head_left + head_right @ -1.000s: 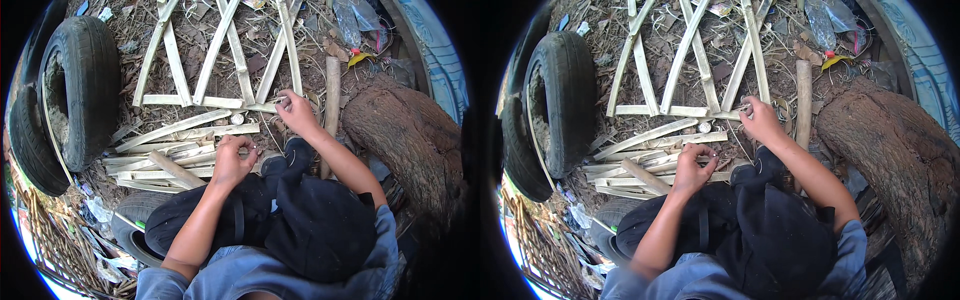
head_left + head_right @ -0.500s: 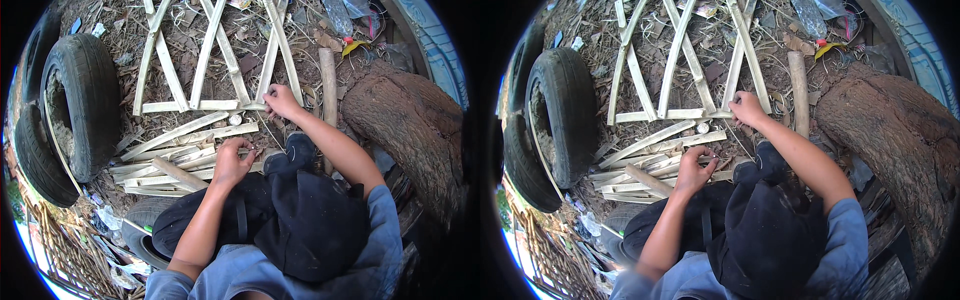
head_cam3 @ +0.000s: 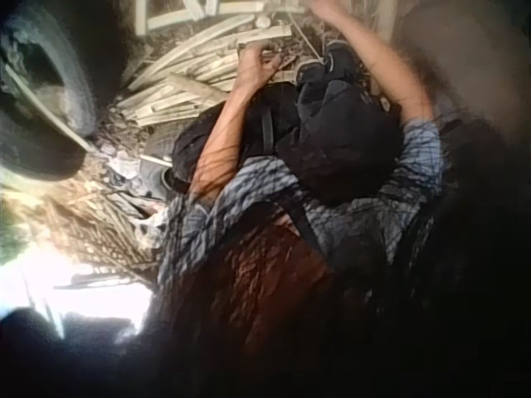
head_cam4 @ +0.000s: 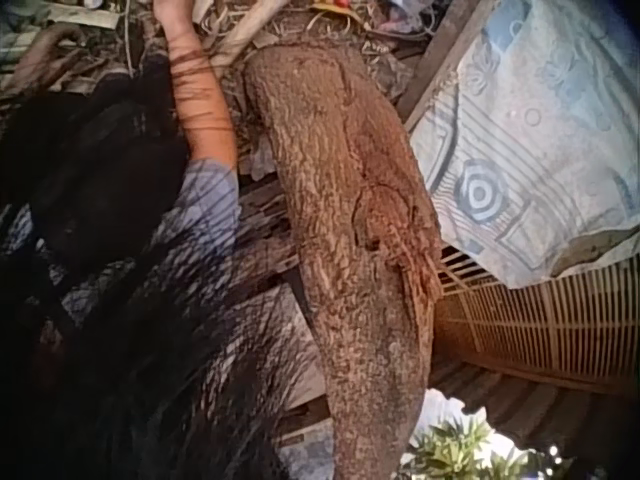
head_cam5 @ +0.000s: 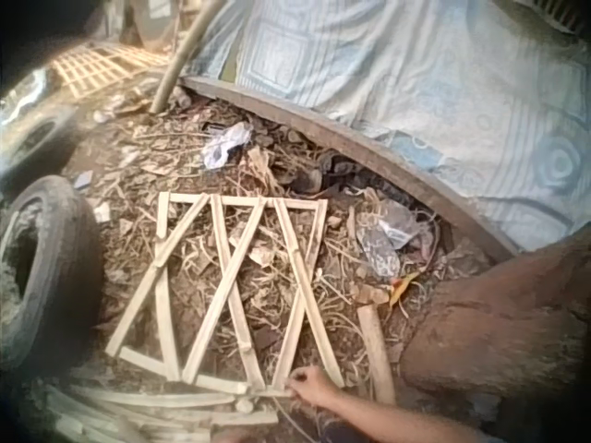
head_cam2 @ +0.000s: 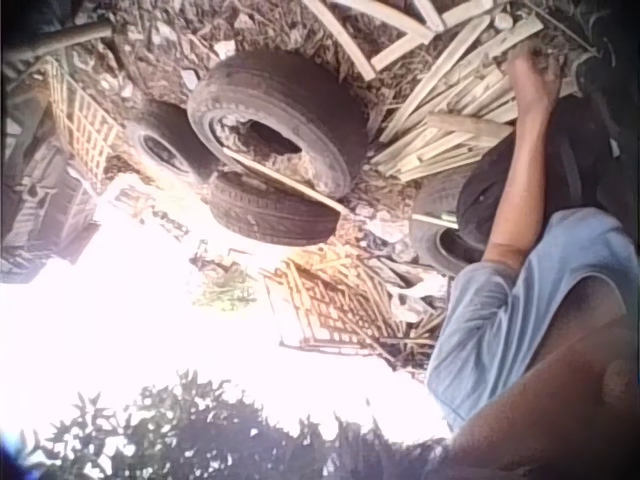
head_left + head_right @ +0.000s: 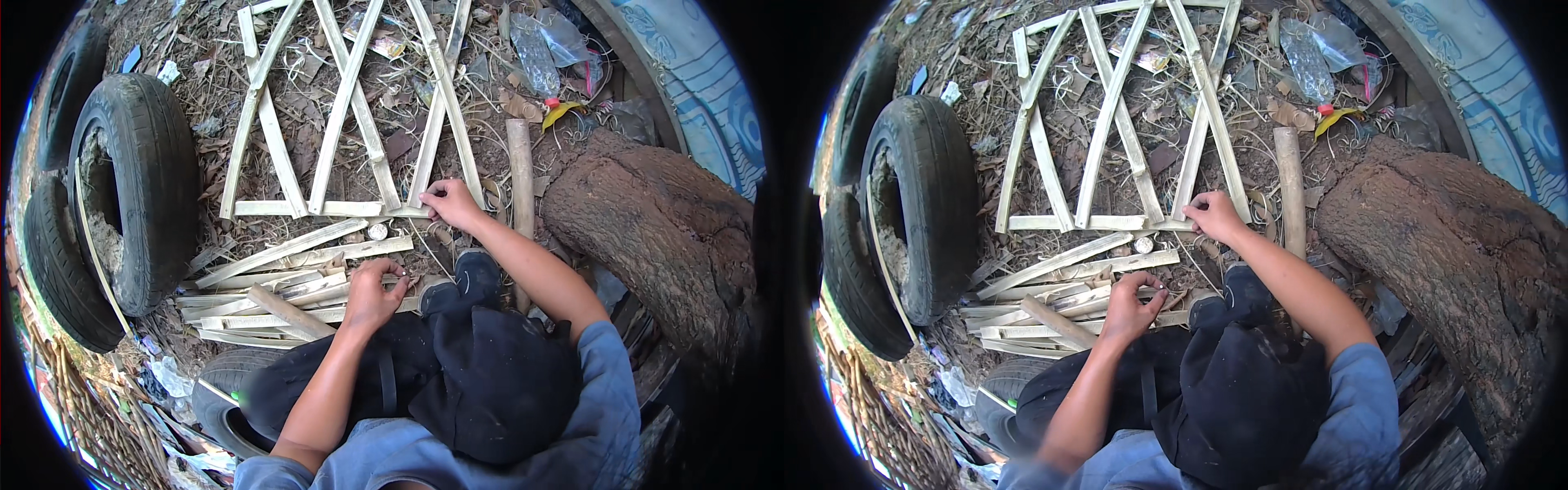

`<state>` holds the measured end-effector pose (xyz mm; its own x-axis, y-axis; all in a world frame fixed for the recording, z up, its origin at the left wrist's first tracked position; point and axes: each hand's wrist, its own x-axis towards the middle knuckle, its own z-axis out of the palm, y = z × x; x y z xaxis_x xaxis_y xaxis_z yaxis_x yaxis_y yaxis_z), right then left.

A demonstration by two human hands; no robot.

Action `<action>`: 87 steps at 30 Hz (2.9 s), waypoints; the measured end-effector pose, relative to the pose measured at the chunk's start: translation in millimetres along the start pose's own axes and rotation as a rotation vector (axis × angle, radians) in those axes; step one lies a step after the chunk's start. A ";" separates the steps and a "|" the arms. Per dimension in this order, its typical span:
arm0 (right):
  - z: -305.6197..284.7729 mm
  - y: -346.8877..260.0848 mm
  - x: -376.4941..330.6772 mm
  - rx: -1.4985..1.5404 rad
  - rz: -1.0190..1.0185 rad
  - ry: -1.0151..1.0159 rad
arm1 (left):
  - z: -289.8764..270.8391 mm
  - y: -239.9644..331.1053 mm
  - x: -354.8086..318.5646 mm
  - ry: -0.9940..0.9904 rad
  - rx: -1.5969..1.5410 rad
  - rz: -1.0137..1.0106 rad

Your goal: The person builds a wooden frame by hand and with a tool, positioning bamboo strips into a lattice pattern and tying them together.

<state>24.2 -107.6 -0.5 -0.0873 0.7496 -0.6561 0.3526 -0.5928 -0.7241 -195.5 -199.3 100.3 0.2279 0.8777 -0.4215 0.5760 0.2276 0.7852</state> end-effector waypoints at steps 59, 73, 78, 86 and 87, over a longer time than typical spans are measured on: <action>-21.0 34.7 -101.9 -0.229 -0.056 -0.023 | 2.0 0.6 -6.8 -0.058 0.035 -0.007; -54.9 17.4 -85.9 -0.412 -0.354 0.278 | 2.6 4.5 -7.5 -0.070 0.073 0.012; -57.0 22.6 -83.4 -0.407 -0.353 0.280 | 4.9 0.5 -7.8 -0.091 0.080 -0.008; -57.7 13.8 -85.1 -0.537 -0.358 0.331 | 2.0 4.4 -10.0 -0.081 0.102 -0.003; -57.7 14.7 -83.5 -0.563 -0.306 0.295 | 1.8 2.8 -10.7 -0.080 0.112 -0.008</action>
<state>90.4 -161.9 55.9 -0.0318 0.9541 -0.2979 0.7882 -0.1593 -0.5944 -194.9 -208.8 106.2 0.2826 0.8385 -0.4659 0.6609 0.1819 0.7281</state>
